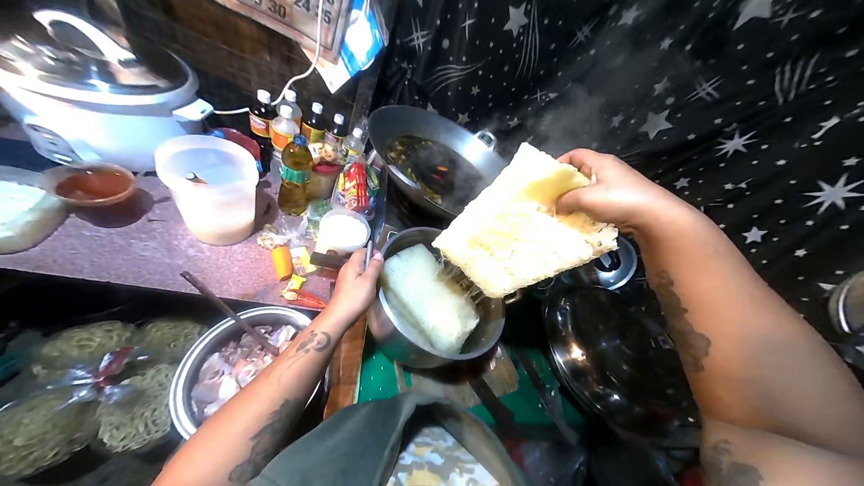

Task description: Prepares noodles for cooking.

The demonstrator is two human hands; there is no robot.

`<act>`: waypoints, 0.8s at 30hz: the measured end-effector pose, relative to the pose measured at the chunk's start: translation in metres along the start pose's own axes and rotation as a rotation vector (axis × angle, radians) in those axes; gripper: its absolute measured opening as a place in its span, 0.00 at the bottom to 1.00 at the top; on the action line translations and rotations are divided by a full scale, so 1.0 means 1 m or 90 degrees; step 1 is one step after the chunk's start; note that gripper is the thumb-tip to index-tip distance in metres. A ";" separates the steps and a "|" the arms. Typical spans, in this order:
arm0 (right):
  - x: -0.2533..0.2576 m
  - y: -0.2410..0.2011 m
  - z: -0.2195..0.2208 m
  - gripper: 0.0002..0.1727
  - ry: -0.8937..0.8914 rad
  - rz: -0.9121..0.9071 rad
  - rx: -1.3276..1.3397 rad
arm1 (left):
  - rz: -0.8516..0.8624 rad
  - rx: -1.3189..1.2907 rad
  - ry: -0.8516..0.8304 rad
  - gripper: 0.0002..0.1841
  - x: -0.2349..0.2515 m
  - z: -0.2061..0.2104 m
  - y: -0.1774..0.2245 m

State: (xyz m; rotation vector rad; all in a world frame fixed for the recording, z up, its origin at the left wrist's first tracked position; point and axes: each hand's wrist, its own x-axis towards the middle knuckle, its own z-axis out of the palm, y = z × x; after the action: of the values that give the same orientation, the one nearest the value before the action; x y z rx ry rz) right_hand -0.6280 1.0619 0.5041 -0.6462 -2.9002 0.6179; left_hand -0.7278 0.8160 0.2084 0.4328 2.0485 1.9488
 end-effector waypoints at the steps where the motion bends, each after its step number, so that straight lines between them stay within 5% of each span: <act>1: 0.000 -0.001 -0.001 0.34 0.001 0.005 0.001 | -0.003 0.006 -0.005 0.19 0.000 -0.001 0.002; 14: 0.059 -0.023 -0.035 0.38 0.098 0.039 0.054 | 0.017 -0.033 -0.007 0.17 0.003 -0.001 -0.003; 24: 0.144 -0.010 0.056 0.39 0.109 -0.019 -0.139 | 0.021 -0.030 -0.009 0.15 0.001 -0.003 0.001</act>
State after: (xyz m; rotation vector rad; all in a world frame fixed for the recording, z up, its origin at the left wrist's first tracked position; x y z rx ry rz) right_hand -0.7726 1.0943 0.4592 -0.6444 -2.8312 0.2302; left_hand -0.7294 0.8137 0.2099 0.4702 1.9949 2.0028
